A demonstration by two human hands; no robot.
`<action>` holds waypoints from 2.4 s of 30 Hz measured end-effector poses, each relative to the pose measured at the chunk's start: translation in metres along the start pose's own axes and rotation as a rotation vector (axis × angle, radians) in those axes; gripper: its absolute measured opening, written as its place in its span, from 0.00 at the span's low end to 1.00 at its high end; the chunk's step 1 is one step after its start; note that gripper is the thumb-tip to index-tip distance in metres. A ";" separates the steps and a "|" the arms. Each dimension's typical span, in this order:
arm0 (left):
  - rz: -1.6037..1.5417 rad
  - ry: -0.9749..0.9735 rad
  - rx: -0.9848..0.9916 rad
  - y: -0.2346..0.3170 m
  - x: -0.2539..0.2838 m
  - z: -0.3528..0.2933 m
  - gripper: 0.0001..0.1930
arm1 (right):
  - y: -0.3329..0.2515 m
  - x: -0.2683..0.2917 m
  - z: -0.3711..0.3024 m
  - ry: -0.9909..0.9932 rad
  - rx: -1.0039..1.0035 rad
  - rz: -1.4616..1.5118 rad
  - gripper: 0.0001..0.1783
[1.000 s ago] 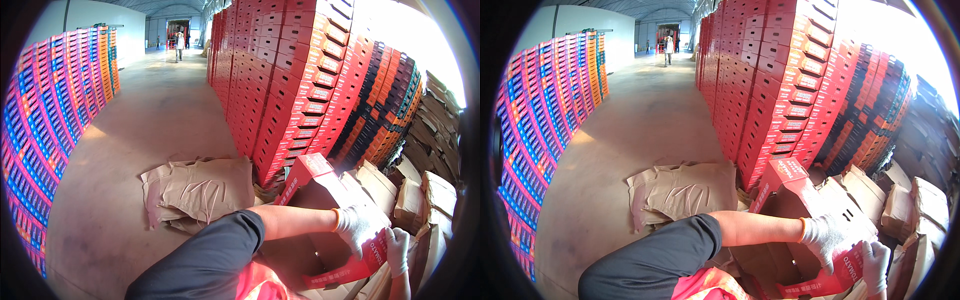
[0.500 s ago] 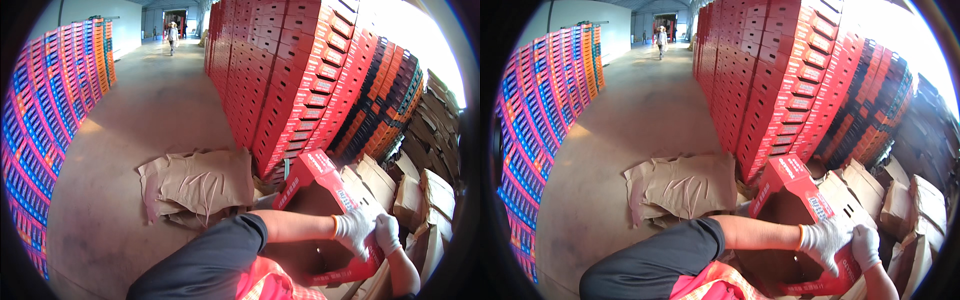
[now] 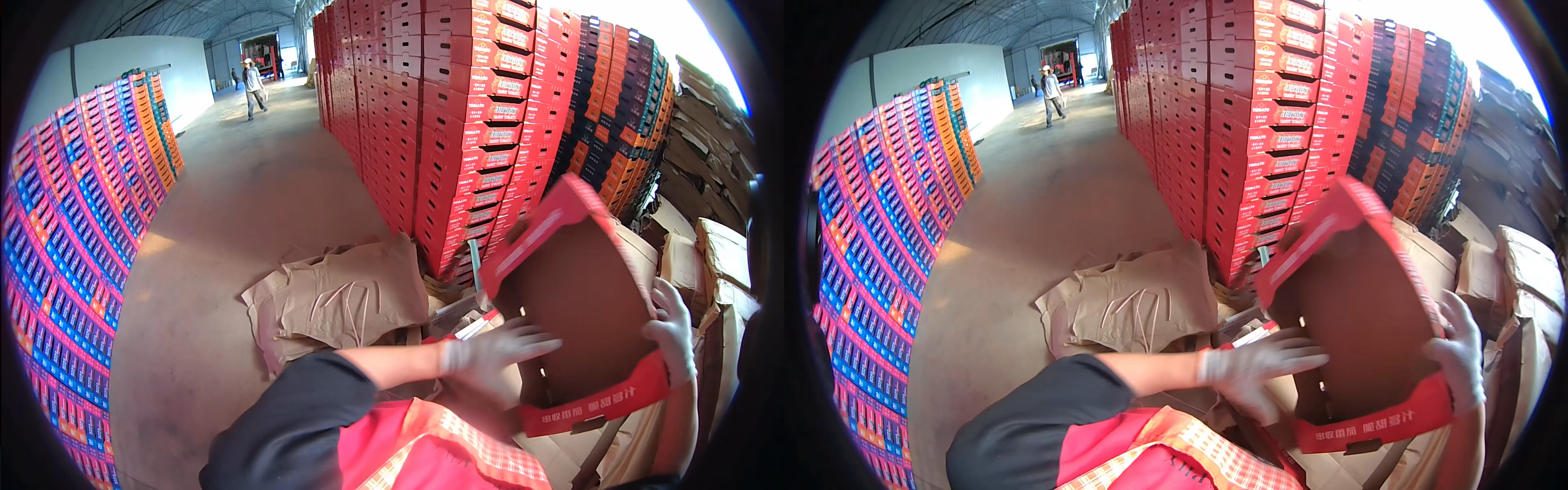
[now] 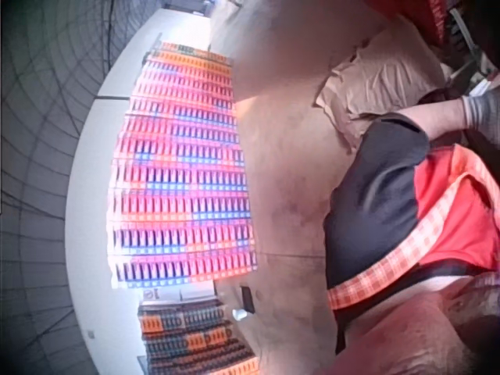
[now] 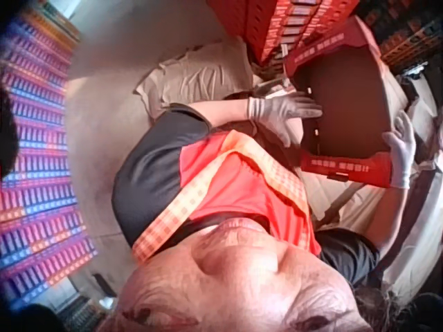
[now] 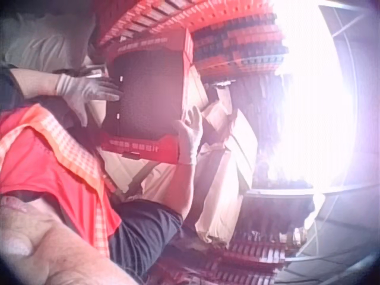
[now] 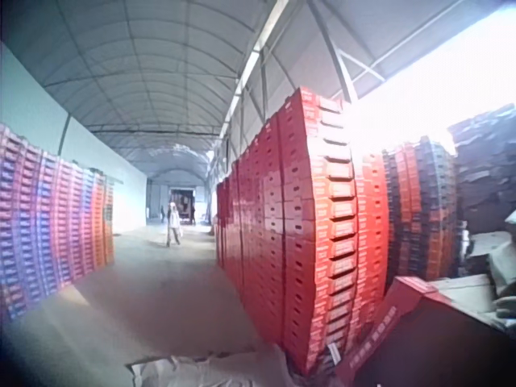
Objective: The person repeatedly picks up flat cardboard sheets, folds them into red-labeled boxes, and stacks the finished boxes on the floor. The task continues throughout the clip with consistent folding and stacking actions.
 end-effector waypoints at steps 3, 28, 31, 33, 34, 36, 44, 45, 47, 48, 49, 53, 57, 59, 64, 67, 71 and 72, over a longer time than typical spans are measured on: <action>0.146 0.125 0.096 0.010 0.010 -0.068 0.68 | 0.050 0.035 -0.034 -0.157 -0.022 0.447 0.32; -0.185 0.526 0.140 0.051 -0.062 0.096 0.78 | -0.033 -0.048 -0.051 -0.149 -0.280 -0.253 0.14; -0.280 0.362 0.191 0.051 -0.068 0.101 0.74 | -0.031 -0.060 -0.040 -0.122 -0.383 -0.402 0.14; -0.774 0.408 0.154 0.049 -0.068 0.101 0.62 | -0.047 -0.083 -0.032 -0.185 -0.015 -0.766 0.08; -0.793 0.423 0.150 0.048 -0.068 0.100 0.61 | -0.057 -0.096 -0.030 -0.187 0.216 -0.779 0.06; -0.926 0.291 0.151 0.050 -0.077 0.099 0.56 | -0.057 -0.117 -0.024 -0.245 0.343 -0.823 0.05; -0.383 0.671 -0.149 0.004 -0.006 0.025 0.51 | -0.066 -0.139 0.012 -0.066 0.154 -0.212 0.11; -0.228 0.605 -0.296 -0.004 0.004 0.007 0.49 | -0.072 -0.137 0.011 -0.046 0.164 -0.163 0.11; -0.288 0.475 -0.236 -0.046 0.018 -0.035 0.40 | -0.065 -0.141 0.003 -0.095 0.005 -0.096 0.16; -0.251 0.474 -0.121 -0.067 0.023 -0.060 0.37 | -0.057 -0.159 -0.007 -0.280 -0.023 -0.126 0.24; -0.228 0.465 0.055 -0.089 0.022 -0.087 0.35 | -0.042 -0.171 -0.017 -0.363 -0.129 -0.178 0.32; -0.072 0.031 0.786 -0.148 -0.031 -0.169 0.34 | 0.035 -0.258 -0.072 -0.715 0.059 -0.956 0.57; -0.565 0.350 0.670 -0.155 -0.050 -0.176 0.38 | 0.075 -0.261 -0.079 -0.369 0.137 -0.996 0.48; -0.714 0.395 0.513 -0.150 -0.055 -0.166 0.37 | 0.060 -0.235 -0.096 -0.279 0.216 -1.020 0.46; -0.660 0.127 0.293 -0.105 -0.090 -0.153 0.32 | -0.034 -0.132 -0.203 0.165 0.047 -1.258 0.44; -0.815 -0.117 0.265 -0.068 -0.133 -0.157 0.27 | -0.090 -0.086 -0.290 0.525 -0.192 -1.563 0.47; -0.828 -0.521 0.032 0.000 -0.214 -0.164 0.24 | -0.108 -0.047 -0.424 0.990 -0.645 -1.302 0.55; -0.776 -0.599 -0.056 0.018 -0.238 -0.164 0.22 | -0.101 -0.046 -0.457 1.028 -0.758 -1.305 0.55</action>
Point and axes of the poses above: each hand's wrist, its own z-axis towards the middle knuckle, its own x-axis out of the back of the hand, y = z × x, the point moved 6 cm from there along z, towards the middle knuckle
